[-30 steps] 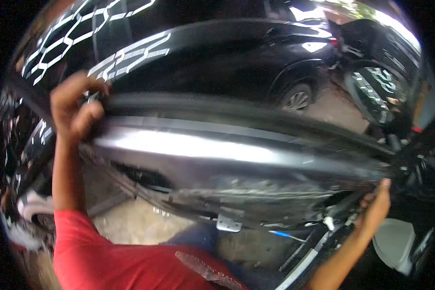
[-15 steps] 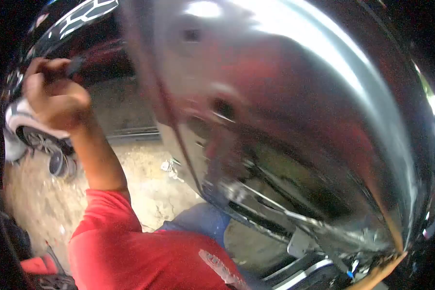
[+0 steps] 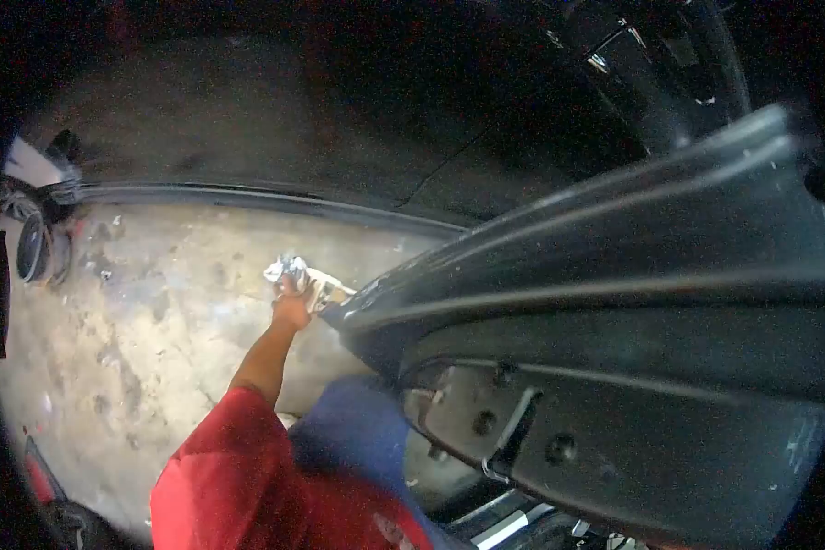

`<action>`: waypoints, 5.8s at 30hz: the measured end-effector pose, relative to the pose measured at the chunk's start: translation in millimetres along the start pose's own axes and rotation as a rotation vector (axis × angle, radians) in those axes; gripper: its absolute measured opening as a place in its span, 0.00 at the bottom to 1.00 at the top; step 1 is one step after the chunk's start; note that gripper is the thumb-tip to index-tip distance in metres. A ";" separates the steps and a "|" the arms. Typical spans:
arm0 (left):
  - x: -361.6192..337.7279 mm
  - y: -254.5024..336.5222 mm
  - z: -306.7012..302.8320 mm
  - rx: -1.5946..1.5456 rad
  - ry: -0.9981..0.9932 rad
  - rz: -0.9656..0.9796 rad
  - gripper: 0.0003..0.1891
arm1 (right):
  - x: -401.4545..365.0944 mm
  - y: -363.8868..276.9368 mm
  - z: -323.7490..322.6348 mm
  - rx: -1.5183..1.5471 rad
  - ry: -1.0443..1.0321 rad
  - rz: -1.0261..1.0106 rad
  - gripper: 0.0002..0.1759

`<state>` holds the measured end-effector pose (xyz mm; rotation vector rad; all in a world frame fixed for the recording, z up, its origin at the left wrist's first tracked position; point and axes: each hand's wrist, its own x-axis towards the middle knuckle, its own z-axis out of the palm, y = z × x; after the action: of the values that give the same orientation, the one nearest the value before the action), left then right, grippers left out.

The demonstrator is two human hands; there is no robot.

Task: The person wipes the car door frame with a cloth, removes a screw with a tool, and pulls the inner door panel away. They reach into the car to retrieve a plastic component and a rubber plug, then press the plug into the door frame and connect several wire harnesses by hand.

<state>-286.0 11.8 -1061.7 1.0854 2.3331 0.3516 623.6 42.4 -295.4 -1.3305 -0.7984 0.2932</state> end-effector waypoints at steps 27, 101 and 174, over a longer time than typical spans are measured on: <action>-143.8 337.5 -426.3 -2.467 -0.016 0.643 0.29 | -36.9 21.9 -18.2 0.122 -0.355 -0.009 0.42; -146.9 372.6 -432.4 -1.241 0.765 0.850 0.19 | -61.8 11.5 -69.4 0.255 0.091 -0.028 0.50; -703.8 723.7 -126.9 -0.742 -1.012 1.407 0.12 | -216.1 71.3 -98.8 -0.573 0.565 -0.882 0.21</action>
<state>468.9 -64.4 -384.0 1.7044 0.2498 0.7929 553.7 -146.7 -440.0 -1.3393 -0.9237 -1.0305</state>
